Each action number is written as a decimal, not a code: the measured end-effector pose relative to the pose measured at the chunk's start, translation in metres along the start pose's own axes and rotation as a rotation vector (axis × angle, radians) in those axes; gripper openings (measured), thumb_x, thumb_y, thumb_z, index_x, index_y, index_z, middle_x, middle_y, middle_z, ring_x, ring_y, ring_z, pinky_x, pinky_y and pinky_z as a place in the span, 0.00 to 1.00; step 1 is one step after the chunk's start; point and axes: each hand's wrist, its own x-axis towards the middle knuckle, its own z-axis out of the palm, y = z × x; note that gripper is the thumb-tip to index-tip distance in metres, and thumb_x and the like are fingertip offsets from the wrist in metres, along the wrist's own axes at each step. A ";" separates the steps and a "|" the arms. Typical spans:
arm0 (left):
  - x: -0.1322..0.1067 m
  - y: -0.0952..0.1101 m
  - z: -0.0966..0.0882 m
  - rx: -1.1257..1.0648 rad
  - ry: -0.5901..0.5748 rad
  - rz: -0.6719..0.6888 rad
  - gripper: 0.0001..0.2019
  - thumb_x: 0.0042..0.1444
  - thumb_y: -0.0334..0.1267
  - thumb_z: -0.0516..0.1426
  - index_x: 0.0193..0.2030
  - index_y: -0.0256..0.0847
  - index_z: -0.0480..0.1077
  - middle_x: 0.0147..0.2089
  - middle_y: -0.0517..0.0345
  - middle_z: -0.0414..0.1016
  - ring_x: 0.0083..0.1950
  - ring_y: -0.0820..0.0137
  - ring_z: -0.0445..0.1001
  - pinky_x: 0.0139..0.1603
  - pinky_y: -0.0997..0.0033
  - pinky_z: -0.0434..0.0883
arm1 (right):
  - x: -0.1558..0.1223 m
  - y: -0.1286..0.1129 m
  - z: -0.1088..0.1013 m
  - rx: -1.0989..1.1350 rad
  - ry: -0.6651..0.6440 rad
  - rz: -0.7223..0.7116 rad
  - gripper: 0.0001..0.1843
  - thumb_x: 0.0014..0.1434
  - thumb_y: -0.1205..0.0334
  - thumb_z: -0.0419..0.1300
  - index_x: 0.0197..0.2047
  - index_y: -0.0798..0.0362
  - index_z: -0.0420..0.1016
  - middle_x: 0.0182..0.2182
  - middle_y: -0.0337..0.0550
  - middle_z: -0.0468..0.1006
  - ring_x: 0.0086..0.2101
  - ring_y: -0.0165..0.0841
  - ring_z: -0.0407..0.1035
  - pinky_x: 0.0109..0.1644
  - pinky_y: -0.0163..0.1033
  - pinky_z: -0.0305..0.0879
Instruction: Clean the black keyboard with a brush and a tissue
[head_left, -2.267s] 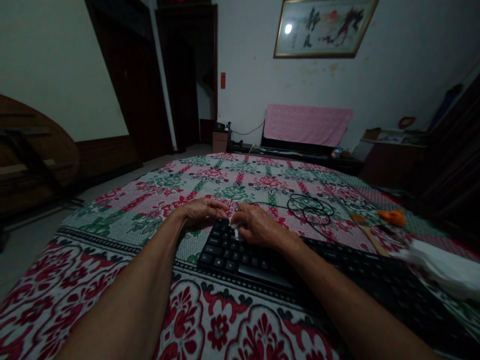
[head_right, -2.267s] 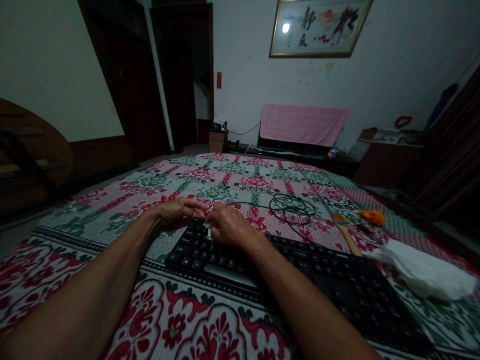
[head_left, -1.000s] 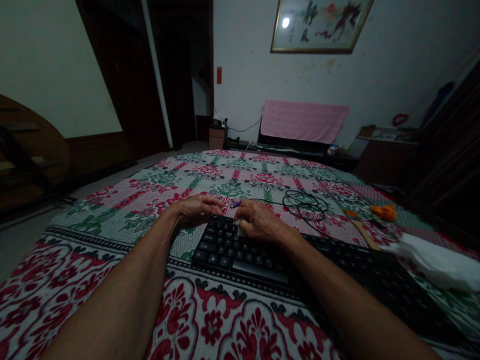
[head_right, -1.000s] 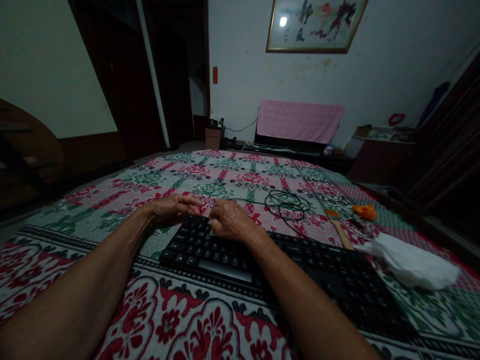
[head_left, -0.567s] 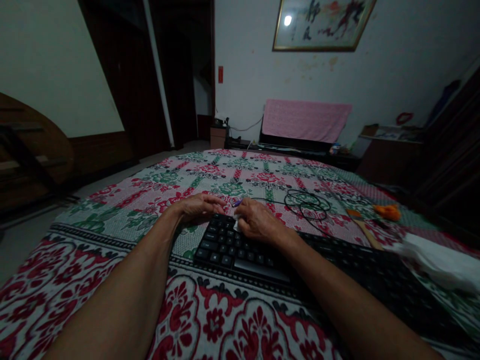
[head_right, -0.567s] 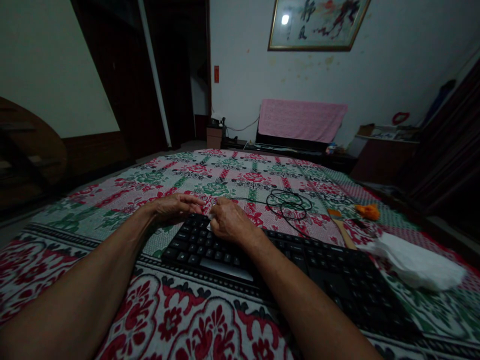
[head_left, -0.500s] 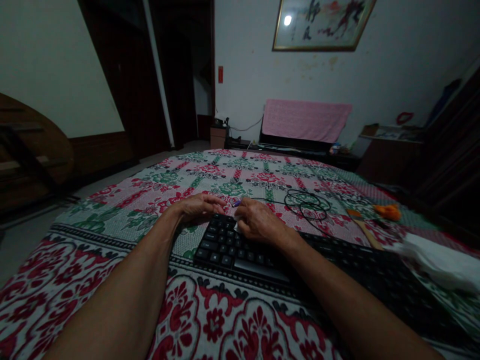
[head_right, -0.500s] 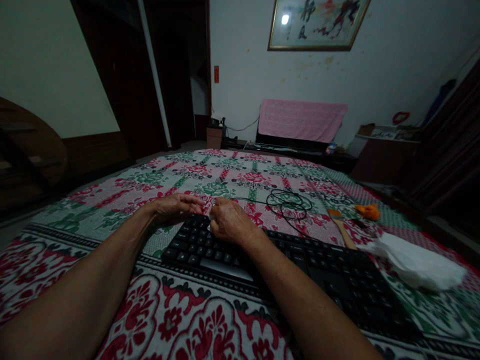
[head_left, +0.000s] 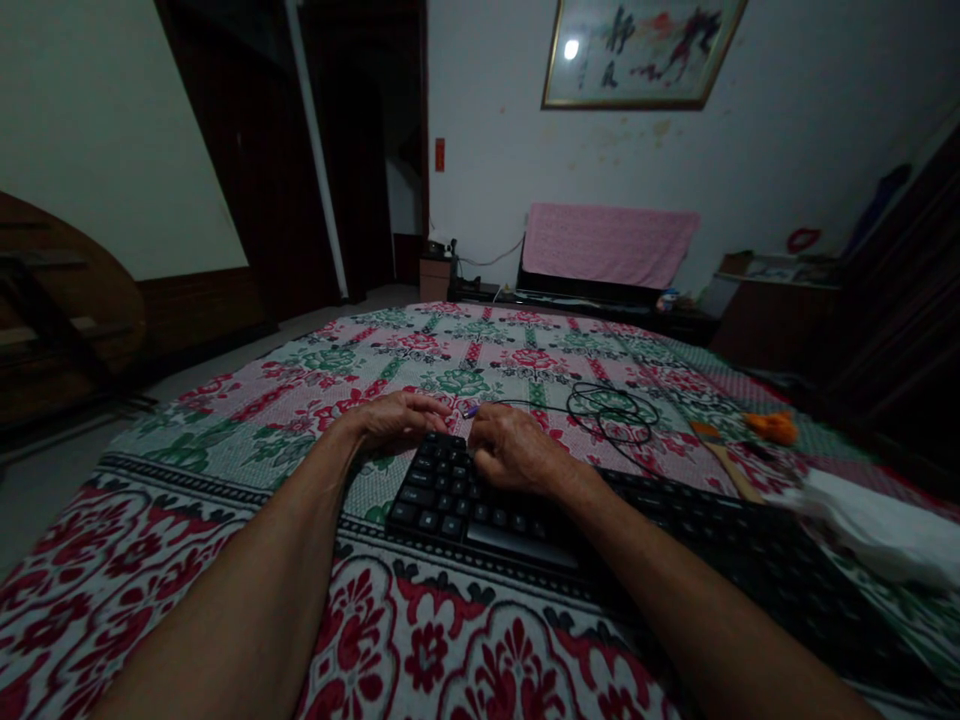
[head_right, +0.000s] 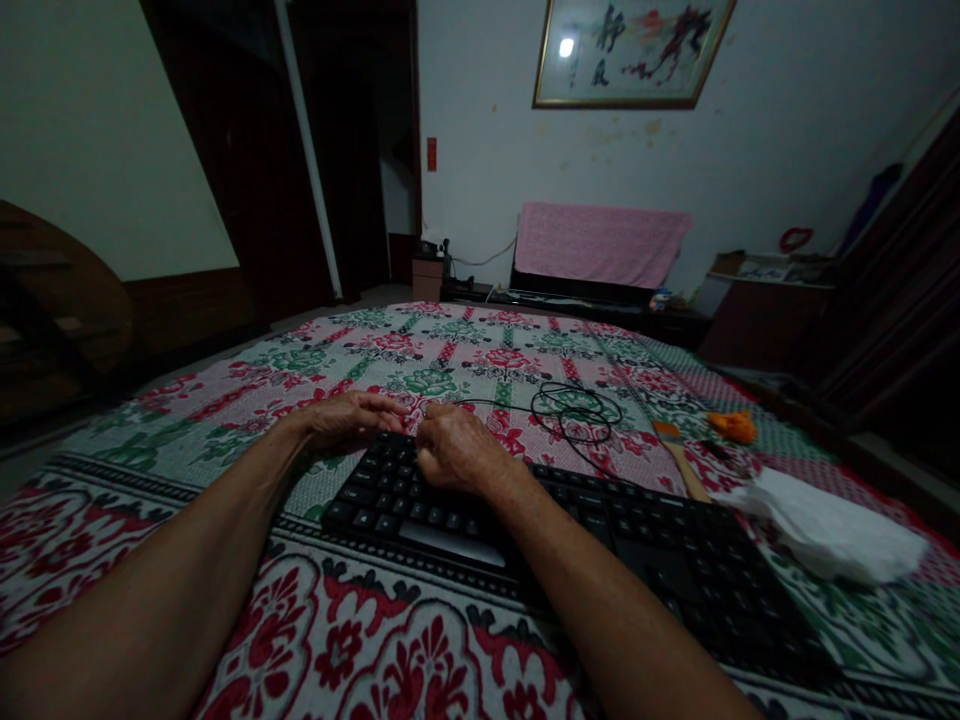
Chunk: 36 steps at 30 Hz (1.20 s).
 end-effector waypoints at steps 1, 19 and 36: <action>0.000 0.000 0.000 -0.009 0.000 -0.005 0.18 0.35 0.23 0.60 0.37 0.35 0.74 0.32 0.54 0.77 0.29 0.74 0.72 0.27 0.78 0.63 | 0.001 0.001 0.001 0.018 0.037 0.011 0.09 0.49 0.73 0.53 0.29 0.55 0.74 0.28 0.42 0.69 0.30 0.31 0.63 0.35 0.34 0.58; 0.001 -0.001 0.001 -0.041 -0.025 -0.004 0.18 0.35 0.27 0.64 0.38 0.37 0.75 0.31 0.56 0.76 0.25 0.78 0.68 0.24 0.80 0.61 | 0.005 -0.003 0.004 0.227 0.130 0.145 0.11 0.47 0.73 0.54 0.31 0.54 0.75 0.28 0.40 0.76 0.29 0.30 0.67 0.33 0.32 0.58; -0.005 0.034 0.039 0.367 -0.116 0.194 0.15 0.40 0.36 0.63 0.38 0.37 0.72 0.32 0.62 0.73 0.31 0.74 0.70 0.34 0.74 0.65 | 0.016 0.013 0.017 0.624 0.337 0.526 0.12 0.52 0.53 0.58 0.31 0.53 0.71 0.24 0.37 0.74 0.25 0.29 0.67 0.28 0.33 0.60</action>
